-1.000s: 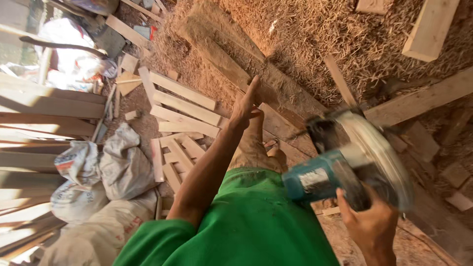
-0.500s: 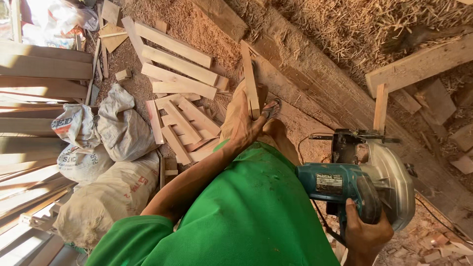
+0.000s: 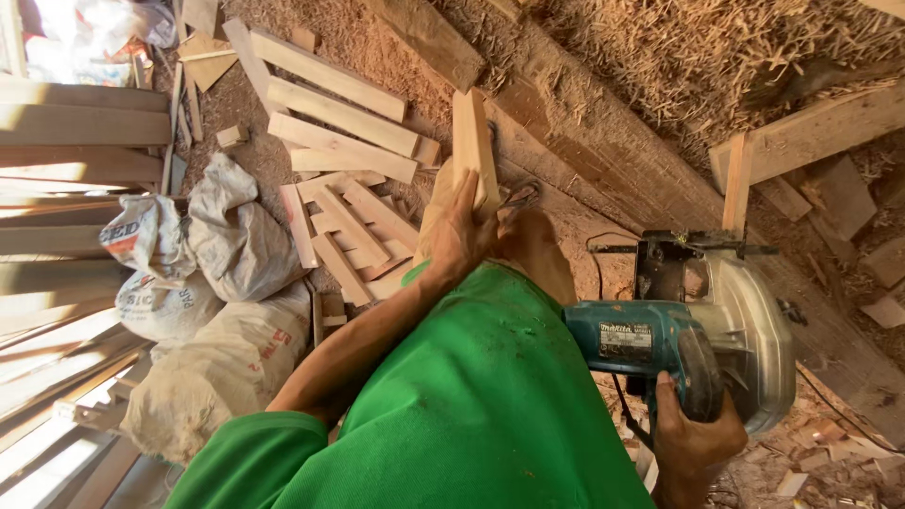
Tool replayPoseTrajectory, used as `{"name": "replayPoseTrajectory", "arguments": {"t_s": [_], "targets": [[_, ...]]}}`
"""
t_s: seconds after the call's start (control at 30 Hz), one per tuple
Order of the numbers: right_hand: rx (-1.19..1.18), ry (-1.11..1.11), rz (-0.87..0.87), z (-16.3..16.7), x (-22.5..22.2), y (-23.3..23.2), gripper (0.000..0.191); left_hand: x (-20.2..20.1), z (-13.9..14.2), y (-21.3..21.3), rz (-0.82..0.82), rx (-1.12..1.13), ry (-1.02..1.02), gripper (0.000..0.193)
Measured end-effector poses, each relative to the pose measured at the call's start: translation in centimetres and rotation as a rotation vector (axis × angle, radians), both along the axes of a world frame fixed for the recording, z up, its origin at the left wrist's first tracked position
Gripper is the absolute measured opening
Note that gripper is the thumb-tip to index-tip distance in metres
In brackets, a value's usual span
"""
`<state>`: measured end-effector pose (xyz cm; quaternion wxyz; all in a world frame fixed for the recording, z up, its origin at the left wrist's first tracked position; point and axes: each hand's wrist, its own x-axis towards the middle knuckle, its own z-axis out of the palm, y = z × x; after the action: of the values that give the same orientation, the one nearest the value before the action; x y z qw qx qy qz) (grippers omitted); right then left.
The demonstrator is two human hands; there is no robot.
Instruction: The person cuts thin wooden strips into shorter pieces using a handheld circular saw, working freehand on a wooden beam support. They position each strip with one hand, guide the saw through it, then move the cut piece aside and reach for the next strip, repeating the cycle across the episode.
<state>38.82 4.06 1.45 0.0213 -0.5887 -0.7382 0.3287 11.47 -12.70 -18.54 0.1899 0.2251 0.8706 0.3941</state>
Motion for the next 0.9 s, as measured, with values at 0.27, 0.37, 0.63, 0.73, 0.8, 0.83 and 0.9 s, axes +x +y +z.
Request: {"name": "replayPoseTrajectory", "arguments": {"t_s": [0.27,0.37,0.63,0.73,0.8,0.83,0.9], "targets": [[0.001,-0.049,0.046,-1.8,2.2,1.9,0.029,-7.9,3.6,0.9,-0.387,-0.068,0.090,0.028],[0.061,-0.002,0.081,-2.1,4.6,2.6,0.028,-9.9,2.2,3.1,-0.569,-0.033,0.204,0.025],[0.043,-0.008,0.011,-2.0,8.9,3.5,0.029,-12.0,0.8,5.5,-0.742,-0.052,0.365,0.014],[0.026,-0.010,-0.004,-2.4,9.1,3.5,0.028,-12.6,0.9,5.6,-0.769,-0.173,0.285,0.008],[-0.012,-0.017,-0.038,-2.7,8.9,3.4,0.030,-13.2,1.0,5.4,-0.796,-0.175,0.370,0.020],[-0.008,0.016,-0.020,-2.8,8.6,3.3,0.028,-13.6,0.9,5.3,-0.806,-0.174,0.424,0.026],[-0.008,0.074,0.020,-2.7,8.2,3.4,0.026,-14.5,0.9,4.9,-0.806,-0.182,0.428,0.024]]}}
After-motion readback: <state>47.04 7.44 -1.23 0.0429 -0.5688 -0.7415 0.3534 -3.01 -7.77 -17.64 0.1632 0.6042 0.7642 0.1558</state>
